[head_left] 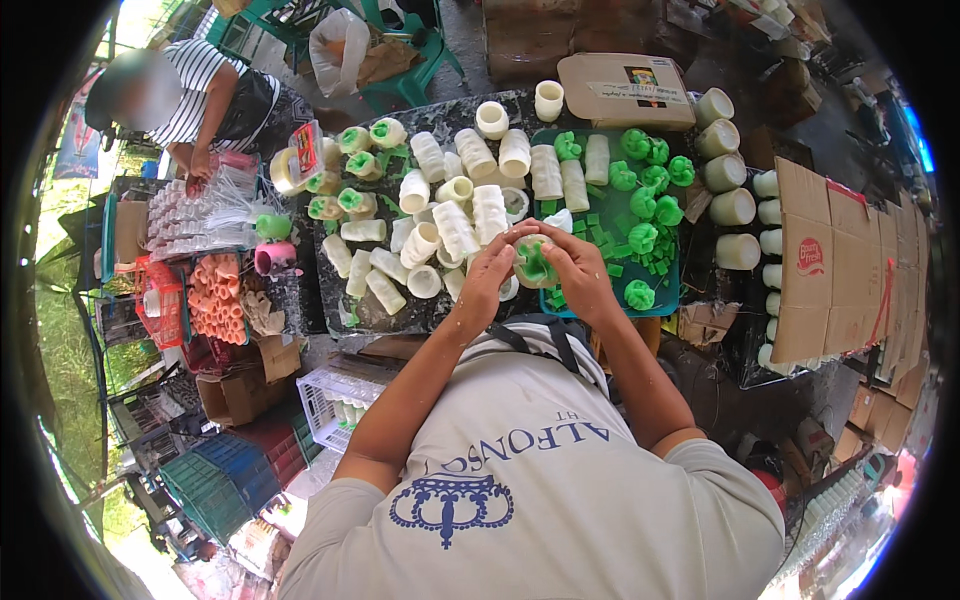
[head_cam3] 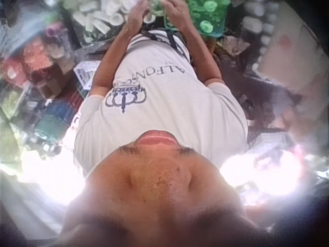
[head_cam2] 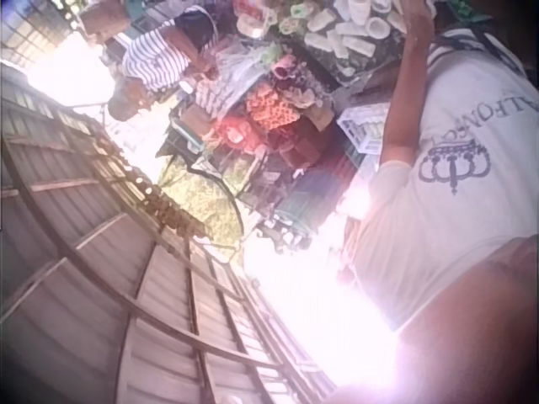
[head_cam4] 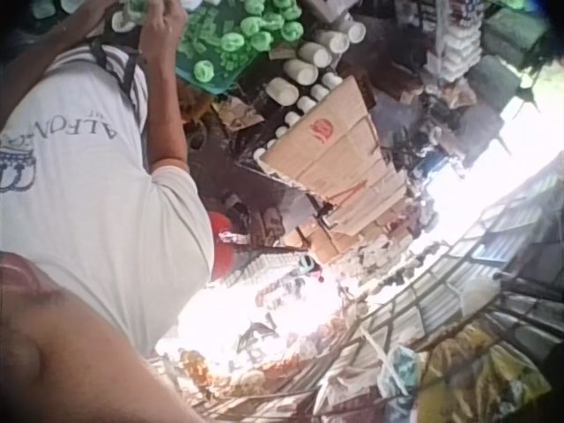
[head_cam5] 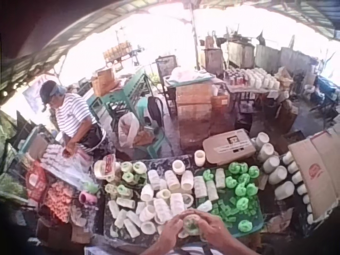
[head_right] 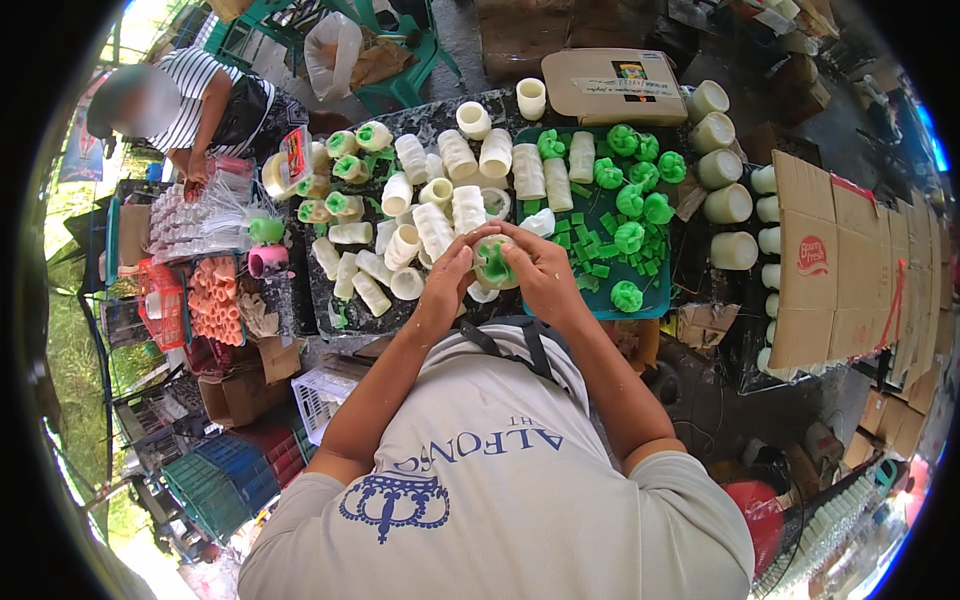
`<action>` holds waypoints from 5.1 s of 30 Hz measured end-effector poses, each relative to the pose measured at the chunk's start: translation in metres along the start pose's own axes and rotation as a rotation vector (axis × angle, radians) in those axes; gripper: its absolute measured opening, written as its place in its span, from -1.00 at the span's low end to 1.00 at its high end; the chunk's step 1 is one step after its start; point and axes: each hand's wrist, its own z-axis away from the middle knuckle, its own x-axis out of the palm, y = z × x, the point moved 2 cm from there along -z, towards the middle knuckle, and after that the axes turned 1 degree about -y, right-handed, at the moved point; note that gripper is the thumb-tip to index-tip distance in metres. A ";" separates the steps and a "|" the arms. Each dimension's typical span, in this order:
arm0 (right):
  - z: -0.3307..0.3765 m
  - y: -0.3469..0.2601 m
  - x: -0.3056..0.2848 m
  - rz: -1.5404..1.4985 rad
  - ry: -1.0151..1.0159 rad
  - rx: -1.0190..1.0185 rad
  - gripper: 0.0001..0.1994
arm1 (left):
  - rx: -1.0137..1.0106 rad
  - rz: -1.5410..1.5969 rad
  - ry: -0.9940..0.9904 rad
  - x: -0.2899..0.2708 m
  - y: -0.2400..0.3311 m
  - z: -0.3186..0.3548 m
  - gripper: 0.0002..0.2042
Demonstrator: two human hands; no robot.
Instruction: The person assembles small cylindrical candles by inserting green wick holders into the open ends of white wax cylinders. They pick up the components from a table, insert the green pieces into the white cylinders, and place the finished items into a white plastic basket.
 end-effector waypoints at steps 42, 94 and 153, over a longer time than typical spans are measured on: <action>-0.052 -0.010 0.061 -0.445 -0.050 0.117 -0.53 | 0.406 -0.286 0.213 -0.013 0.025 0.006 -0.29; -0.031 -0.005 0.062 0.140 -0.051 -0.315 -0.33 | 0.175 0.369 0.251 -0.017 0.021 0.019 -0.45; -0.030 0.051 0.077 0.298 -0.199 -0.221 -0.42 | 0.302 0.115 0.414 -0.053 -0.007 0.016 -0.70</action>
